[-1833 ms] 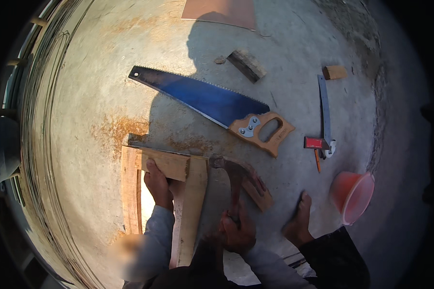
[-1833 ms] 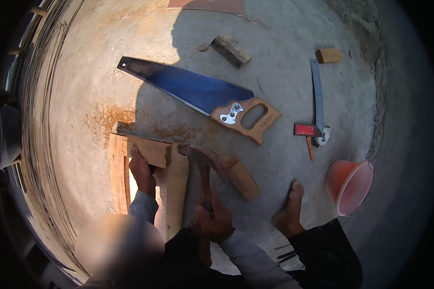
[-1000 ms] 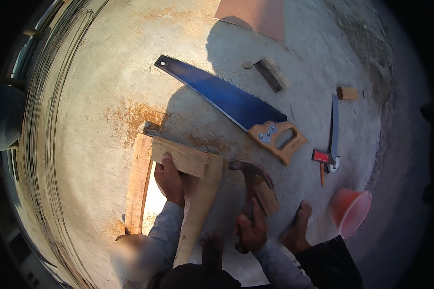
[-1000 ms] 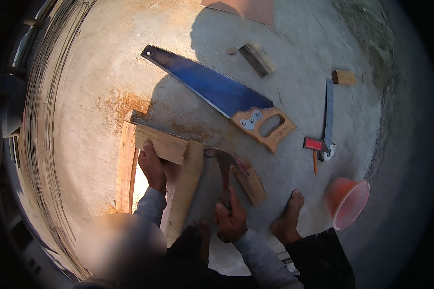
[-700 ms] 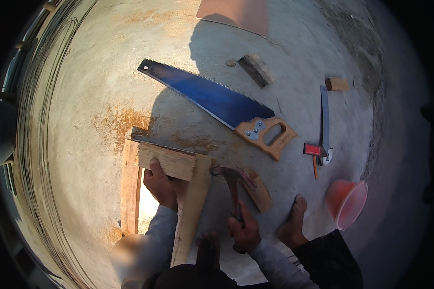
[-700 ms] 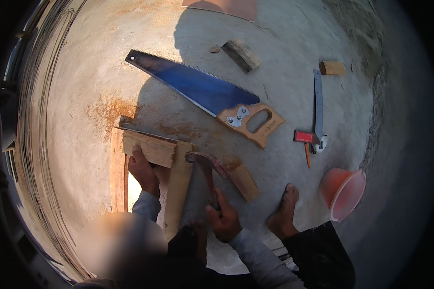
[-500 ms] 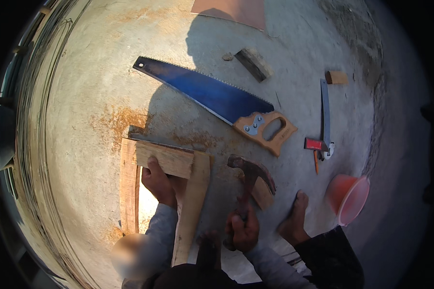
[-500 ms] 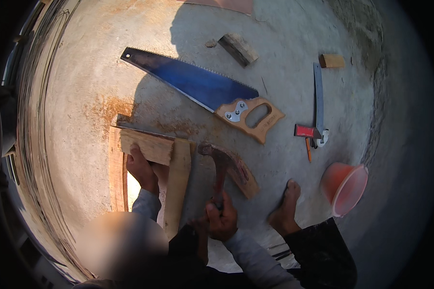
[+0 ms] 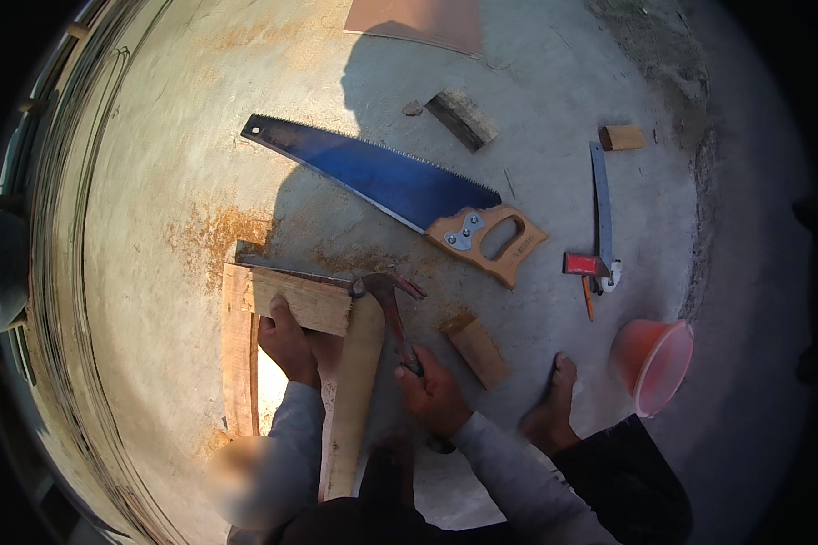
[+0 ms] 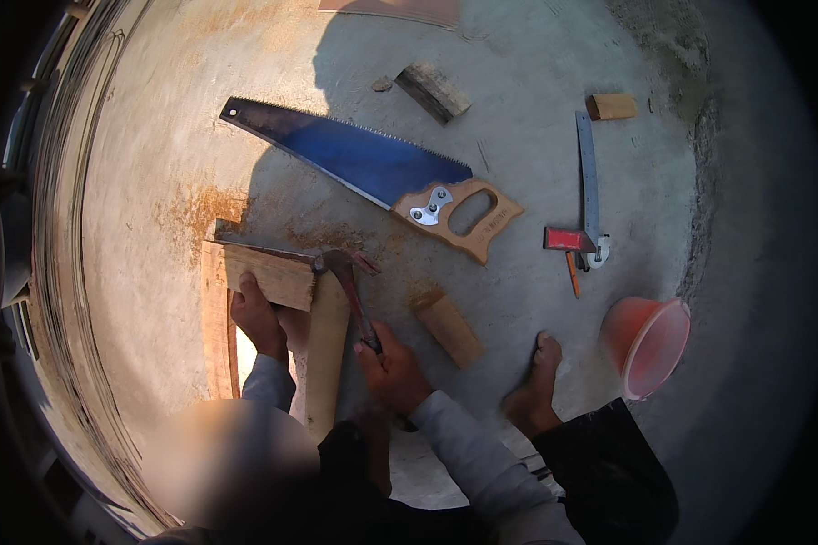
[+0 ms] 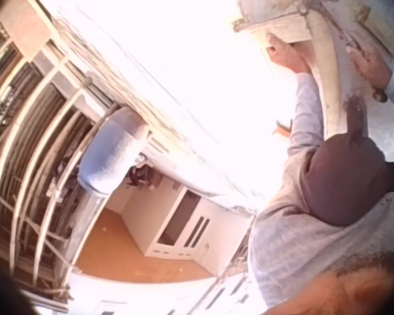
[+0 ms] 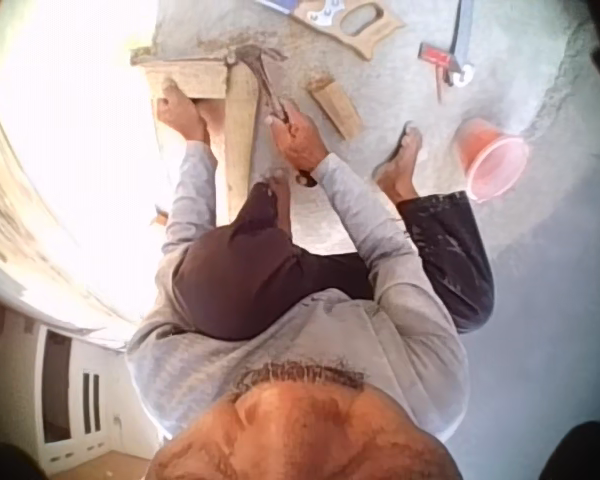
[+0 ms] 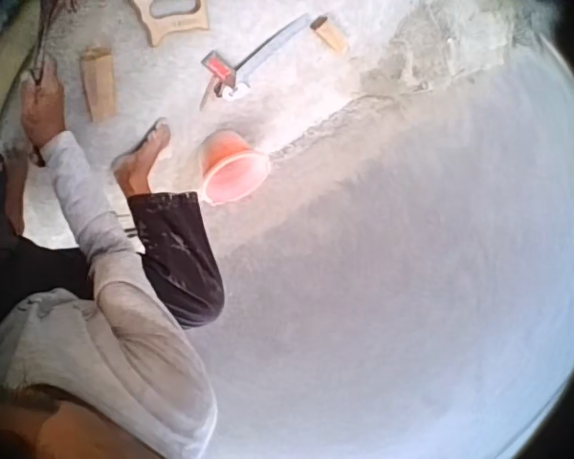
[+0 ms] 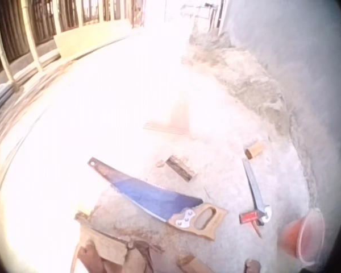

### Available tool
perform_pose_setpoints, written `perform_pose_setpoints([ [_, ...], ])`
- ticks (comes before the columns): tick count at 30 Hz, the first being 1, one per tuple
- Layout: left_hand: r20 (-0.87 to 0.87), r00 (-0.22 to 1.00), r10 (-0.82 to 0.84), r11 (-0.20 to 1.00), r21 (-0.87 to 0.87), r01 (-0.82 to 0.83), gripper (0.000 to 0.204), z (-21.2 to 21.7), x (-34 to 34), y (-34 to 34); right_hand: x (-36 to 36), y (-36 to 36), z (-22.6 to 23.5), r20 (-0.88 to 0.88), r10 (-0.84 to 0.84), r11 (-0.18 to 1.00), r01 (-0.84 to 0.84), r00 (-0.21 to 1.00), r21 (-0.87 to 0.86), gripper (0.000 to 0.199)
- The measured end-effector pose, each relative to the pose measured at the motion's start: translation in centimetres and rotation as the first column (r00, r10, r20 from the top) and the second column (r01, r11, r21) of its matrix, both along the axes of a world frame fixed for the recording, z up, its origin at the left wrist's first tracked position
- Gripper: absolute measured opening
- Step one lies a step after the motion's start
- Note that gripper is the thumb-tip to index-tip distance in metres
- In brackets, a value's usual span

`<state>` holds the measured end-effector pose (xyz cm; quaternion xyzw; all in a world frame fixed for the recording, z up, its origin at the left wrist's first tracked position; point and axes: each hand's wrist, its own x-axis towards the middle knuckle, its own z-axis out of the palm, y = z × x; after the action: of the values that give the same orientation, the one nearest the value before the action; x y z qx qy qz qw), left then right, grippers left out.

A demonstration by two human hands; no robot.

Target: The person assembles a wooden frame by hammering nails into wooden planks, measuring and marking with a square and pencil, cutting wood with a hand saw, and nailing pieces together. The person works on a concrete floor with tools and materials scattered nearby.

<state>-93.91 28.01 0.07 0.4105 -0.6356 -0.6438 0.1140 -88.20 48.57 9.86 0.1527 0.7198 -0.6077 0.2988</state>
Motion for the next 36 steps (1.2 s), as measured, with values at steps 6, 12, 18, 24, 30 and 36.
perform_pose_setpoints([
  [6, -0.021, 1.0, 0.0, 1.0, -0.008, 0.0, 0.034, -0.2, 0.2, -0.1, 0.7, 0.8, 0.6, -0.049, -0.536, 0.819, 0.505, 0.843, -0.271, 0.037],
  [12, 0.01, 1.0, 0.007, 1.0, -0.017, -0.007, 0.033, 0.0, 0.0, 0.1, 0.6, 0.2, 0.8, -0.506, -0.024, 0.996, 0.064, 0.862, 0.062, 0.044],
  [18, 0.049, 0.998, 0.025, 1.0, 0.002, -0.026, 0.027, -0.4, 0.5, 0.1, -2.3, -0.6, 1.8, -0.556, 0.331, 0.943, -0.295, 0.762, 0.156, 0.046],
  [24, -0.096, 0.992, 0.082, 0.991, 0.115, -0.071, 0.027, 0.3, 0.5, 1.0, -6.8, -1.8, 3.1, -0.639, 0.405, 0.903, -0.396, 0.654, 0.167, 0.046],
  [30, 0.234, 0.95, -0.205, 0.978, 0.01, 0.208, 0.037, 1.7, 2.4, 2.4, -9.8, -3.5, 3.4, -0.482, 0.706, 0.707, -0.543, 0.518, 0.453, 0.05],
  [36, 0.144, 0.968, -0.204, 0.977, 0.095, 0.192, 0.04, 0.3, 3.1, 2.2, -10.5, -4.7, 4.0, -0.632, 0.582, 0.788, -0.548, 0.512, 0.281, 0.049],
])
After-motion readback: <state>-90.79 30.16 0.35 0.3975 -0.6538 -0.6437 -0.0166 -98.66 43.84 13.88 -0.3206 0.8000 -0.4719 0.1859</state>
